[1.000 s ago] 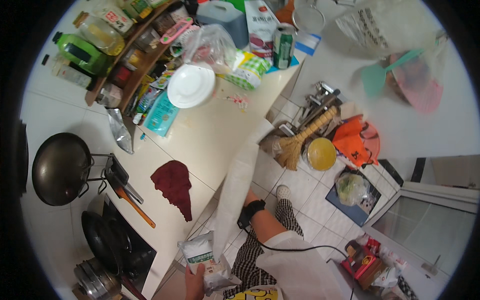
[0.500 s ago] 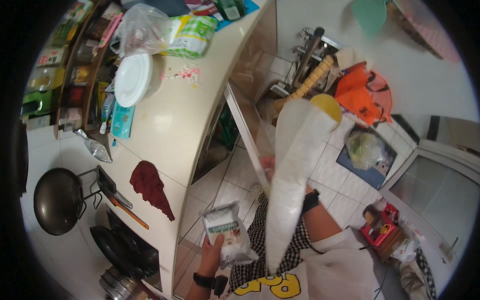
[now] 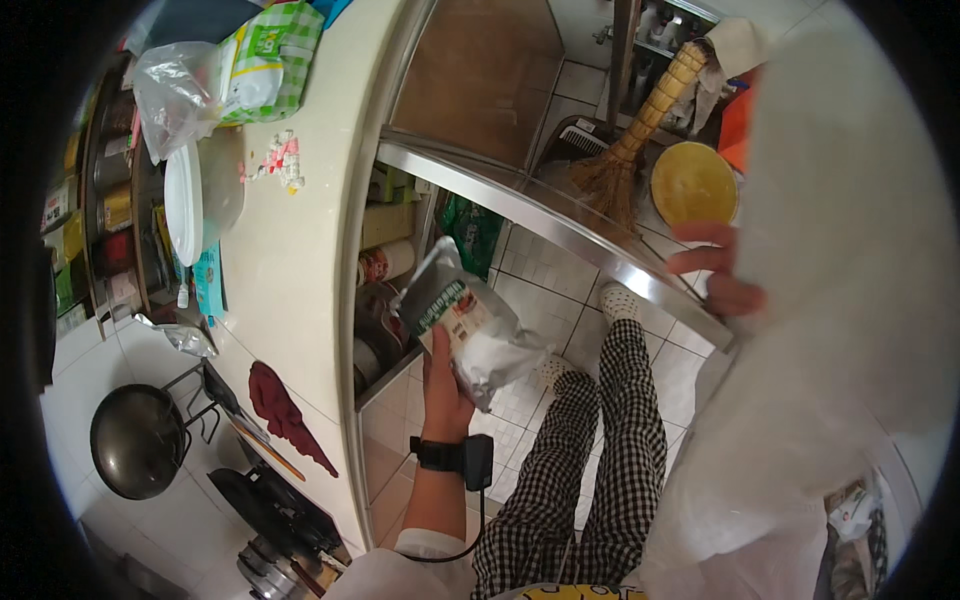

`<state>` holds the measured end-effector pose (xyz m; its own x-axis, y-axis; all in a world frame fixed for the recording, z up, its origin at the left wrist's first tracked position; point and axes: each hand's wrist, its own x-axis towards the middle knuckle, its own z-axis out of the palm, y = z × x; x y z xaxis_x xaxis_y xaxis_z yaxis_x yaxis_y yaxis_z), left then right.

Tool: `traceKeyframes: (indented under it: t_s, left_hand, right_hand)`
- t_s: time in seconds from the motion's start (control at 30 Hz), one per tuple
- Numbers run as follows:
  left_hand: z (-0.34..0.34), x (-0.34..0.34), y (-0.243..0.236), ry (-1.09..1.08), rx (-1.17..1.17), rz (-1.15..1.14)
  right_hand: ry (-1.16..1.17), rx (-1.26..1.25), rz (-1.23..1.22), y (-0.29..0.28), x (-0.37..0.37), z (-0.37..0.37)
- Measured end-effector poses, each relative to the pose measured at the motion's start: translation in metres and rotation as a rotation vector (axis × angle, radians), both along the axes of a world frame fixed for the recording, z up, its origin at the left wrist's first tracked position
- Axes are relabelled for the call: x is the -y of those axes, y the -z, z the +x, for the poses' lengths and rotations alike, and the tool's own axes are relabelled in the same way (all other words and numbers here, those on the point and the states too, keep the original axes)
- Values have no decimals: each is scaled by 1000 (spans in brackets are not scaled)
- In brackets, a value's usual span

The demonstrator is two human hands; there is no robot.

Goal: The person moves a wok from the floor to the stove, wipes the countertop and sink rim with a cloth, and places packets of food and other items into a cabinet and a bag.

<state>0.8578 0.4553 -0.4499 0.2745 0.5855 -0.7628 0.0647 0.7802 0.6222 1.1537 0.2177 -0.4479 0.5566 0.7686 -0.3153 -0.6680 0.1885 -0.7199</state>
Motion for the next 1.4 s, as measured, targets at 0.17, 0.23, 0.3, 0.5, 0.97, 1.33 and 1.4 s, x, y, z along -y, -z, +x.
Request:
traceKeyframes:
  t_s: [0.17,0.23,0.3,0.5,0.97,1.33,1.4]
  left_hand:
    - [54,-45,9,100,145,103]
    - [76,-62,15,99,274,93]
    - [89,-79,24,73,372,45]
    - [104,-90,36,3,380,127]
    - [94,-75,44,-45,-46,408]
    - [119,-83,51,-103,-427,822]
    - [110,-104,52,-57,-503,859]
  right_hand:
    - [37,-116,195,-5,27,24]
    - [37,-153,229,-6,32,26]
    - [36,-176,238,-6,35,27]
    - [4,-225,287,2,34,30]
    - [76,-327,113,14,53,25]
    - [42,-247,65,13,67,27]
    - [27,-240,72,8,61,28]
